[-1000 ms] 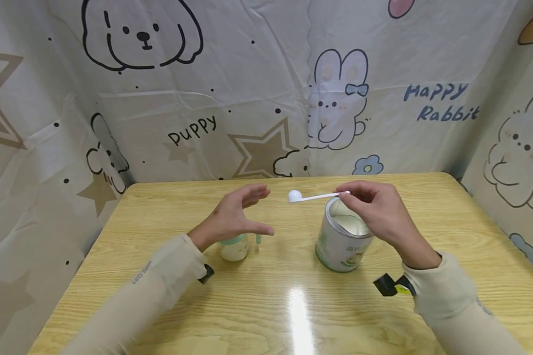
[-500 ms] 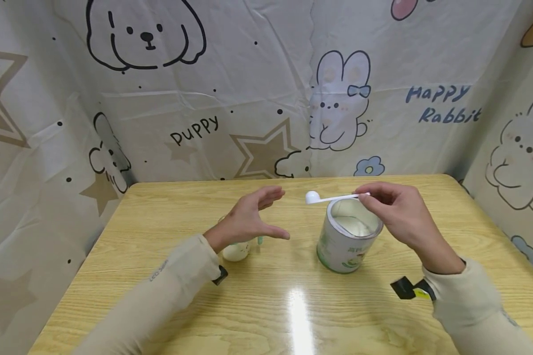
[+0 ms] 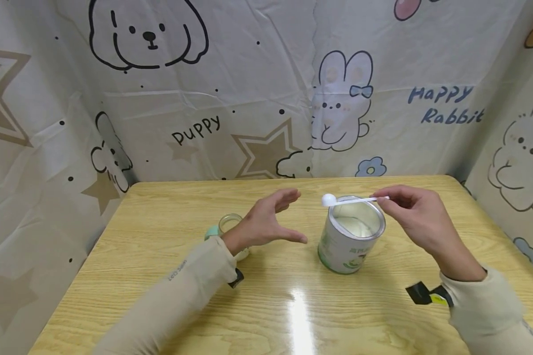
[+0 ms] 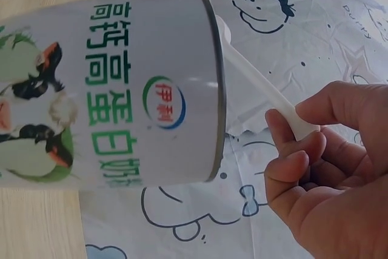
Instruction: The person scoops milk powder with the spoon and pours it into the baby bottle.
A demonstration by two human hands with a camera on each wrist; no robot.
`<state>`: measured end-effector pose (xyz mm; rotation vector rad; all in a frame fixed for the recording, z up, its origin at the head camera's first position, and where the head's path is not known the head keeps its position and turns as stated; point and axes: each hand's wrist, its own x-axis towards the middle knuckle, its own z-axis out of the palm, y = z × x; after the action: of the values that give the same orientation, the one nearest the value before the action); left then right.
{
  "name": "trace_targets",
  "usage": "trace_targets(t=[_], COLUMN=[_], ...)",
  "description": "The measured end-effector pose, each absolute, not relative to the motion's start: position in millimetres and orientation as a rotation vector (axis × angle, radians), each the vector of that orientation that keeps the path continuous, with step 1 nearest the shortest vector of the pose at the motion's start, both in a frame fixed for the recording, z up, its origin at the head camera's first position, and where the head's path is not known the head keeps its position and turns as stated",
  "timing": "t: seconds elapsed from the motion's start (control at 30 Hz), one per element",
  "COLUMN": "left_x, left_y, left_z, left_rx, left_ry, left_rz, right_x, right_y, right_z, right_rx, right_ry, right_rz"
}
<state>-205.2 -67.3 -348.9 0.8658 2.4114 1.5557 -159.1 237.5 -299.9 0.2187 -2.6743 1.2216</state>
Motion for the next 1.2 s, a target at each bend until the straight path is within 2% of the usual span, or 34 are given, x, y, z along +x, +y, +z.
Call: trace_targets(t=[0.63, 1.2], left_x=[-205, -203], left_y=[-29, -3], left_z=[-357, -365], left_rx=[0.904, 0.895], left_ry=[2.340, 2.333], left_rz=[1.643, 1.599], right_x=[-155, -169], right_y=[256, 254], right_z=[-306, -319], right_rx=[0.125, 0.211], right_ry=[-2.718, -2.708], right_rz=[1.146, 1.132])
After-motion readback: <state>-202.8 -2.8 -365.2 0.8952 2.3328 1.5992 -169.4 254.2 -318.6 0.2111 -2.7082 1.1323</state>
